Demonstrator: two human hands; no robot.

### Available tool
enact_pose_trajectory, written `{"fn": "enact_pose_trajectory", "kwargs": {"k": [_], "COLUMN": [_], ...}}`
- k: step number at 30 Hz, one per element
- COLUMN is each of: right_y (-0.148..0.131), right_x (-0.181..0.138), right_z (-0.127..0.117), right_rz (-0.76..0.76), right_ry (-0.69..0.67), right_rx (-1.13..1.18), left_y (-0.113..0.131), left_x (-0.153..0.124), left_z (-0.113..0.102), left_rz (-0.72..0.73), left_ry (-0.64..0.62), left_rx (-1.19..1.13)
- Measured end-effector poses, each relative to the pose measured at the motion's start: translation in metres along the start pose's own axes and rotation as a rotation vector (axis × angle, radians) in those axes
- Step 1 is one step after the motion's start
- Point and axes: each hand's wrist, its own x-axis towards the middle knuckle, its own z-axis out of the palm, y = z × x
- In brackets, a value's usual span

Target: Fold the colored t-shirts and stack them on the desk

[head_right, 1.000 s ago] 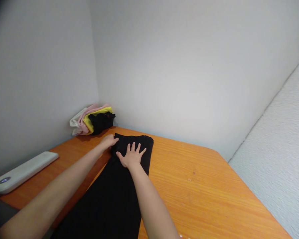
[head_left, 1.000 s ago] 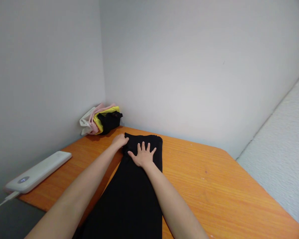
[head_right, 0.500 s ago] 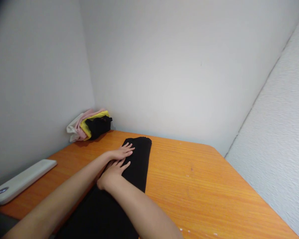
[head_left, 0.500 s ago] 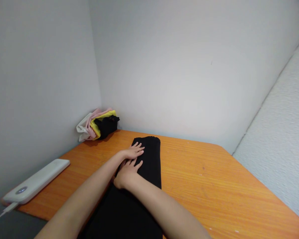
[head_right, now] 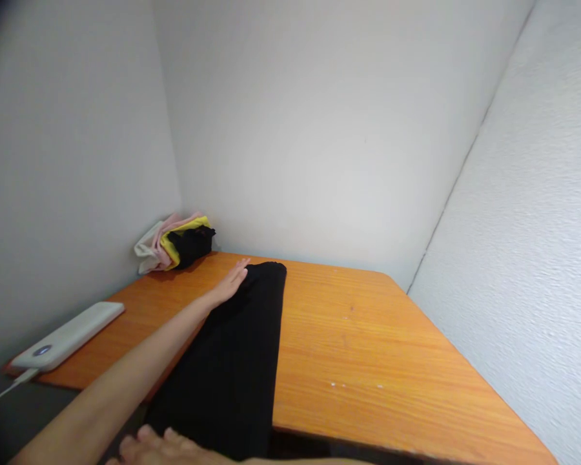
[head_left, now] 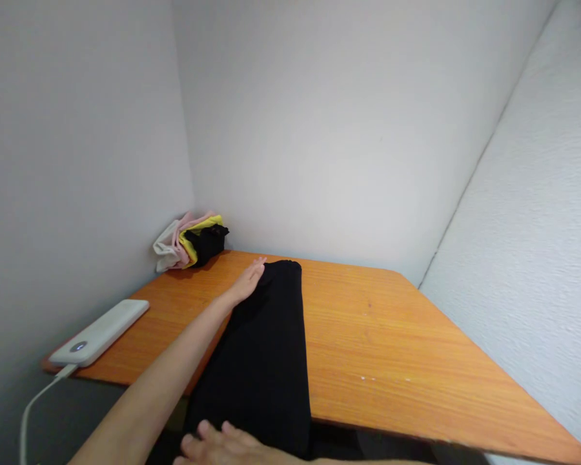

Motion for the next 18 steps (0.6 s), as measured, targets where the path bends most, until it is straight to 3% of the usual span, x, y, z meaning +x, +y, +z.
{"fn": "enact_pose_trajectory", "kwargs": {"k": [4, 7, 9, 12, 15, 18], "right_y": [-0.019, -0.020, -0.014, 0.000, 0.007, 0.002], "right_x": [-0.068, -0.105, -0.118, -0.122, -0.119, -0.123], "right_z": [-0.027, -0.049, -0.050, -0.037, -0.023, -0.023], "right_rz": [0.210, 0.348, 0.405, 0.469, 0.511, 0.475], "right_ry": [0.067, 0.076, 0.052, 0.047, 0.105, 0.206], "right_rx": [-0.105, -0.244, -0.318, -0.422, -0.491, -0.436], "left_y": [0.000, -0.001, 0.000, 0.000, -0.008, -0.016], "left_x": [-0.070, -0.145, -0.194, -0.248, -0.272, -0.283], "left_z": [-0.044, -0.055, -0.051, -0.034, -0.017, -0.012], "left_rz": [0.023, 0.042, 0.118, 0.255, 0.295, 0.343], "left_ry": [0.054, 0.065, 0.004, -0.144, -0.126, -0.031], "left_rx": [-0.139, -0.229, -0.207, 0.023, 0.254, 0.263]}}
